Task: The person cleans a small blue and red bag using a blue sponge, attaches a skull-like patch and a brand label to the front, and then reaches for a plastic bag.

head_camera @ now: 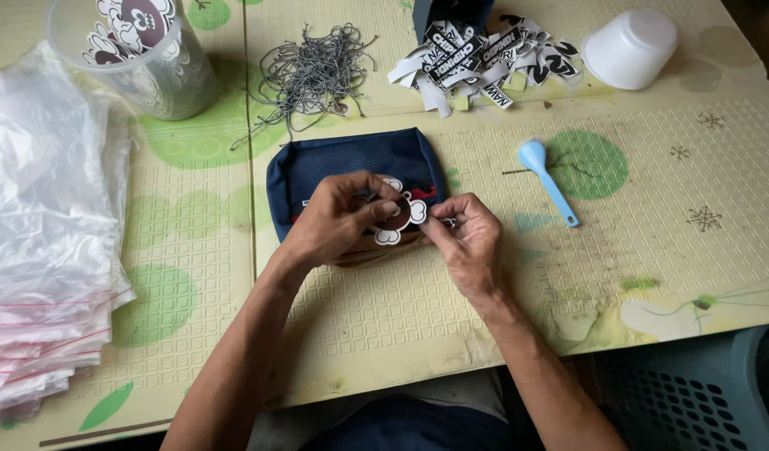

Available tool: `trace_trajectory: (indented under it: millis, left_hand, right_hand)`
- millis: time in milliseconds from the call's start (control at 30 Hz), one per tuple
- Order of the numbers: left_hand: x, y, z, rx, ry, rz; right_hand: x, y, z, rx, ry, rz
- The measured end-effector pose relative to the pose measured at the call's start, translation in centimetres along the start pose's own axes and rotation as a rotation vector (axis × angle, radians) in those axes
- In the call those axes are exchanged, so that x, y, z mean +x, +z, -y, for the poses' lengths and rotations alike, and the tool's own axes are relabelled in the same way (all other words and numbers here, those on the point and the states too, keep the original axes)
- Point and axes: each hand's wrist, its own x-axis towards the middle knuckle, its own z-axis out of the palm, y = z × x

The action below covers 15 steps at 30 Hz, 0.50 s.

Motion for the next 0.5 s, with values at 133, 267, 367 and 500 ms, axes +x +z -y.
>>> trace_trajectory:
  millis: [133,267,367,500]
  left_hand:
    - [-1.0,0.7,-0.3,0.06,-0.093,0.056]
    - [-1.6,0.7,-1.6,0.304,0.062,0.118]
    - [-1.4,0.7,-1.2,0.519,0.258,0.07]
    - [-1.3,1.2,1.3,0.655,0.344,-0.062]
  right_hand:
    - [0.0,0.1,0.5,-0.01,0.012,0.006]
    - [0.1,0.0,-0.3,-0.021,0.012,-0.001]
    - [0.2,0.1,-0.4,-0.024,0.005,-0.008]
    - [-0.2,0.4,0.7,-0.03,0.034,-0.025]
